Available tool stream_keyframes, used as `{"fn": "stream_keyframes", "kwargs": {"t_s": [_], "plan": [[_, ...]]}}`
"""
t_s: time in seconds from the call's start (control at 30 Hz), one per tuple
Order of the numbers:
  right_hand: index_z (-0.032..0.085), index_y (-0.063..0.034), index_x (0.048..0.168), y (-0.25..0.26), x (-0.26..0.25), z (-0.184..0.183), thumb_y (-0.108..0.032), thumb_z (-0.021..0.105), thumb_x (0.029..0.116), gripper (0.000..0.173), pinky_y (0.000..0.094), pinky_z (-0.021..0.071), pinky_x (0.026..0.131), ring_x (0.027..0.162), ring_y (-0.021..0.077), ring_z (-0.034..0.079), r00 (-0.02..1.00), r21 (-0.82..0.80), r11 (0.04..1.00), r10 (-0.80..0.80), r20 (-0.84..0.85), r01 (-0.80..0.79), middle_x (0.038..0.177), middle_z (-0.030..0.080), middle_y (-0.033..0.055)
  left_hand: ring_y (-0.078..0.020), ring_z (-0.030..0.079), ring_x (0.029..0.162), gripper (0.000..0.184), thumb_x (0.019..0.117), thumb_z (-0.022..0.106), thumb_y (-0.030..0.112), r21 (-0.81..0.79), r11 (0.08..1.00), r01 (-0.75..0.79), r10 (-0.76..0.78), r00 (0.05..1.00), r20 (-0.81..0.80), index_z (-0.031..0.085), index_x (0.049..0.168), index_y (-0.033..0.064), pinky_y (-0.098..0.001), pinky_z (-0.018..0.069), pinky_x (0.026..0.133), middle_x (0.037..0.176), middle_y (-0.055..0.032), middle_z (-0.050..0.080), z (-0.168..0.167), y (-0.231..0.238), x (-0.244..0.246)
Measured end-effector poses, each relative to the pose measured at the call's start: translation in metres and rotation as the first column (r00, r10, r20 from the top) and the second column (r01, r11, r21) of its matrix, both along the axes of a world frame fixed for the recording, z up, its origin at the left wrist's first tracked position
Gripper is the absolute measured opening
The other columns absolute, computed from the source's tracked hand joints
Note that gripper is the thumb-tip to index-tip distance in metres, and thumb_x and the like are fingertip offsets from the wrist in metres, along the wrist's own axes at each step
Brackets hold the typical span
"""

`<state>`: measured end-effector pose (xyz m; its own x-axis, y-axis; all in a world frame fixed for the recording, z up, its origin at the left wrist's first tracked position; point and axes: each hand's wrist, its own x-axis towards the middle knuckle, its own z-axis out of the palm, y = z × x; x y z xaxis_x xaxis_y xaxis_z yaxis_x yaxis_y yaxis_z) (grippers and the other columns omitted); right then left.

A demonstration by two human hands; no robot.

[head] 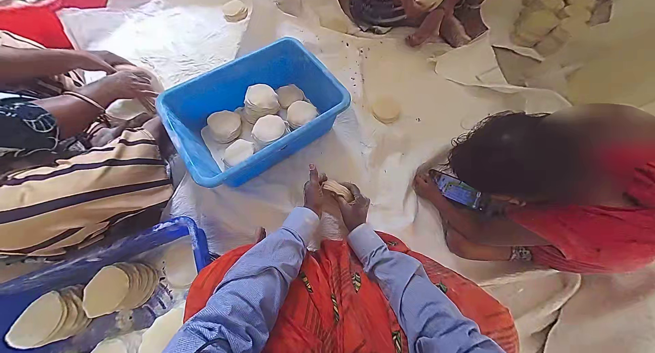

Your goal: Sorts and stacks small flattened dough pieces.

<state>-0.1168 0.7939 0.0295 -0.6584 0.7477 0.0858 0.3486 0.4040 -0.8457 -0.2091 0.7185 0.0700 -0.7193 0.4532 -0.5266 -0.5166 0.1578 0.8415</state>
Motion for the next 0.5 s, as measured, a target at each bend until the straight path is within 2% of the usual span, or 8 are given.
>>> {"fn": "stream_keyframes", "kwargs": {"t_s": [0.07, 0.1, 0.17, 0.23, 0.3, 0.37, 0.4, 0.5], "plan": [[0.071, 0.0001, 0.122, -0.001, 0.001, -0.003, -0.015, 0.079, 0.0866, 0.039, 0.0567, 0.0547, 0.088, 0.099, 0.0350, 0.072, 0.997, 0.006, 1.000, -0.025, -0.071, 0.026, 0.110, 0.074, 0.0208, -0.0304, 0.049, 0.137, 0.094, 0.1029, 0.008, 0.069, 0.021, 1.000, 0.001, -0.001, 1.000, -0.011, 0.055, 0.139, -0.0037, -0.0454, 0.0365, 0.115, 0.145, -0.0209, 0.055, 0.003, 0.000, 0.002], [0.070, -0.0004, 0.124, 0.000, 0.001, -0.003, -0.020, 0.081, 0.0873, 0.043, 0.0578, 0.0541, 0.089, 0.101, 0.0362, 0.072, 0.999, 0.003, 1.000, -0.008, -0.043, 0.008, 0.111, 0.074, 0.0211, -0.0307, 0.049, 0.137, 0.093, 0.1039, 0.008, 0.067, 0.032, 0.999, -0.001, 0.001, 1.000, -0.015, 0.056, 0.138, -0.0046, -0.0459, 0.0363, 0.114, 0.144, -0.0214, 0.056, 0.005, 0.002, 0.002], [0.072, 0.0006, 0.121, 0.004, -0.001, -0.005, -0.017, 0.077, 0.0891, 0.037, 0.0608, 0.0516, 0.091, 0.100, 0.0391, 0.072, 0.999, -0.005, 0.999, 0.037, 0.026, -0.037, 0.107, 0.074, 0.0227, -0.0307, 0.047, 0.139, 0.089, 0.1061, 0.008, 0.063, 0.027, 1.000, -0.013, 0.014, 0.999, -0.032, 0.055, 0.138, -0.0056, -0.0463, 0.0341, 0.116, 0.146, -0.0210, 0.055, 0.006, 0.002, -0.001], [0.074, -0.0020, 0.117, 0.009, -0.003, -0.002, -0.015, 0.076, 0.0891, 0.031, 0.0579, 0.0527, 0.089, 0.098, 0.0346, 0.072, 0.998, -0.032, 0.997, 0.067, 0.003, -0.067, 0.104, 0.075, 0.0197, -0.0318, 0.042, 0.143, 0.089, 0.1064, 0.007, 0.062, 0.031, 0.998, -0.053, 0.056, 0.996, -0.076, 0.055, 0.138, -0.0054, -0.0496, 0.0291, 0.118, 0.148, -0.0204, 0.054, 0.002, -0.001, -0.012], [0.075, -0.0025, 0.115, 0.014, -0.006, 0.014, -0.012, 0.077, 0.0861, 0.030, 0.0500, 0.0565, 0.086, 0.094, 0.0256, 0.073, 0.988, -0.107, 0.988, 0.096, -0.117, -0.109, 0.102, 0.076, 0.0156, -0.0301, 0.045, 0.141, 0.090, 0.1063, 0.006, 0.062, 0.087, 0.990, -0.107, 0.113, 0.991, -0.067, 0.057, 0.135, -0.0062, -0.0481, 0.0290, 0.118, 0.144, -0.0209, 0.057, -0.004, -0.003, -0.024], [0.073, -0.0013, 0.113, 0.018, -0.011, 0.043, -0.009, 0.080, 0.0839, 0.031, 0.0363, 0.0593, 0.083, 0.090, 0.0138, 0.071, 0.959, -0.284, 0.946, 0.076, -0.274, -0.156, 0.100, 0.075, 0.0091, -0.0260, 0.054, 0.131, 0.094, 0.1033, 0.005, 0.068, 0.145, 0.983, -0.115, 0.111, 0.993, 0.037, 0.057, 0.136, -0.0032, -0.0433, 0.0405, 0.112, 0.138, -0.0187, 0.061, 0.002, -0.004, -0.028], [0.072, -0.0006, 0.113, 0.019, -0.014, 0.057, -0.006, 0.079, 0.0844, 0.030, 0.0315, 0.0604, 0.081, 0.088, 0.0104, 0.071, 0.941, -0.399, 0.899, 0.039, -0.336, -0.180, 0.098, 0.075, 0.0066, -0.0268, 0.054, 0.130, 0.093, 0.1024, 0.006, 0.069, 0.214, 0.970, -0.111, 0.084, 0.988, 0.131, 0.052, 0.141, -0.0016, -0.0450, 0.0428, 0.110, 0.140, -0.0186, 0.059, 0.006, -0.004, -0.028], [0.070, 0.0002, 0.114, 0.028, -0.014, 0.077, -0.008, 0.070, 0.0965, 0.020, 0.0312, 0.0614, 0.076, 0.082, 0.0133, 0.071, 0.940, -0.729, 0.674, -0.161, -0.302, -0.119, 0.095, 0.074, 0.0081, -0.0276, 0.062, 0.120, 0.092, 0.0972, 0.012, 0.078, 0.402, 0.896, -0.188, -0.010, 0.898, 0.441, 0.053, 0.140, 0.0077, -0.0494, 0.0525, 0.098, 0.131, -0.0151, 0.064, 0.011, -0.002, -0.018]]}}
